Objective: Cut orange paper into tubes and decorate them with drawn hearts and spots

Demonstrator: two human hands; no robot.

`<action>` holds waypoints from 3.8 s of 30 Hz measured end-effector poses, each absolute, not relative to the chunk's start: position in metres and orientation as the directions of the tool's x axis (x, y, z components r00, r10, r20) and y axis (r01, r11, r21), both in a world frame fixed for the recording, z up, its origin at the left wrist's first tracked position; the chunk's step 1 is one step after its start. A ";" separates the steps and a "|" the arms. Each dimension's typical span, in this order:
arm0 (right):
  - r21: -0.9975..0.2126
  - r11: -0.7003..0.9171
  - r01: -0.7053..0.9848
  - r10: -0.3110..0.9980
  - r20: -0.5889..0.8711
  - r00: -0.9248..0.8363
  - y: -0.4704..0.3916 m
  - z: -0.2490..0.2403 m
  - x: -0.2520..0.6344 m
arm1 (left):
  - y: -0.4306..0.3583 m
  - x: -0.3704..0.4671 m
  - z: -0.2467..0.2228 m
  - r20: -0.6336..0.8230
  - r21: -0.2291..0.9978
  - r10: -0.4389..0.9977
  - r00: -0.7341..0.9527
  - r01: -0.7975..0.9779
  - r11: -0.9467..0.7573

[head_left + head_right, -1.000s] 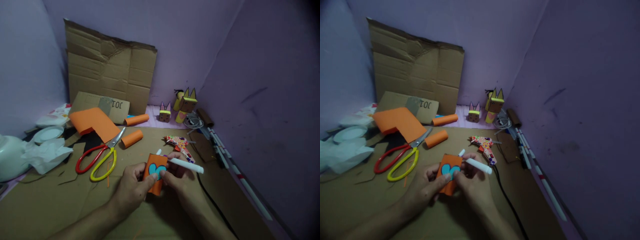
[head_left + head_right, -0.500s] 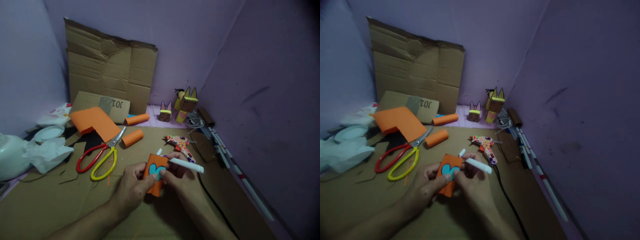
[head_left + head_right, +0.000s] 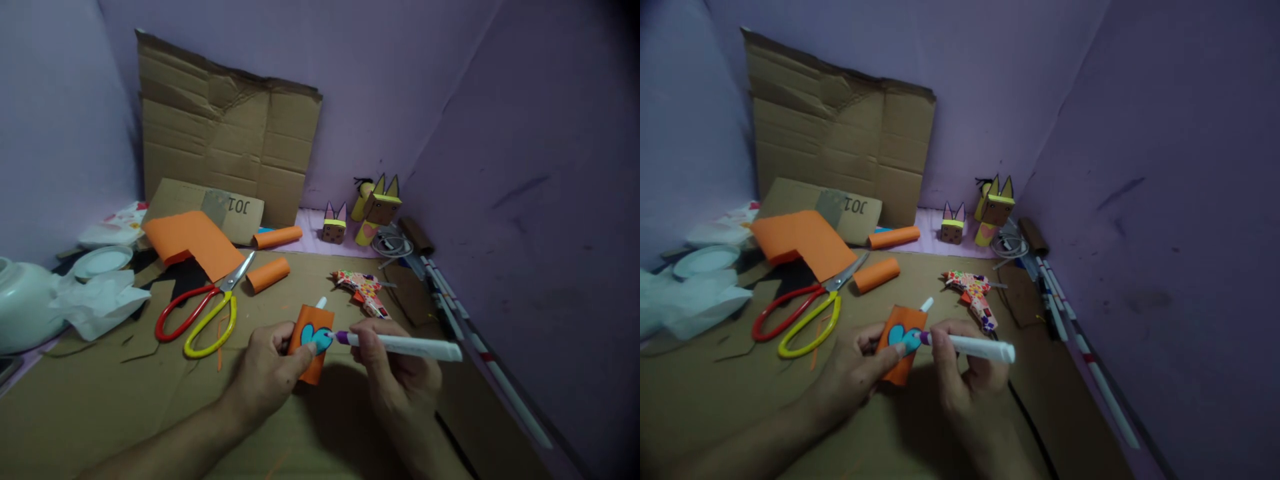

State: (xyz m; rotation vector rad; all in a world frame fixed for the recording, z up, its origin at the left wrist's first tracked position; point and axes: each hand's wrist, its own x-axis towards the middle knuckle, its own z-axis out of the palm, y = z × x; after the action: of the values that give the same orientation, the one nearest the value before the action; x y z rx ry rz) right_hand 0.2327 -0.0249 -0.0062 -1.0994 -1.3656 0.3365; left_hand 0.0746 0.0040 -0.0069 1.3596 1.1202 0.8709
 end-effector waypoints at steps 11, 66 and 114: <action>-0.636 0.563 0.528 0.743 0.669 0.013 -0.024 -0.012 0.237 | 0.002 0.074 -0.012 -0.073 0.979 0.963 0.258 0.203 0.020; -0.832 0.432 0.349 0.725 0.550 0.414 -0.017 -0.001 0.233 | 0.003 0.072 -0.007 -0.129 0.988 0.960 0.250 0.120 0.102; -0.958 0.135 0.252 0.936 0.207 0.285 -0.017 0.005 0.234 | 0.032 0.067 0.018 -0.452 0.891 0.795 0.404 0.259 0.374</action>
State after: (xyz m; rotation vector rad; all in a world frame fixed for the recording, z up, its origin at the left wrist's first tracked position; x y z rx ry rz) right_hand 0.2340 -0.0169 0.0050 -1.3721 -1.2102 0.7309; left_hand 0.0670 0.0316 0.0183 1.1801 1.1467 0.4630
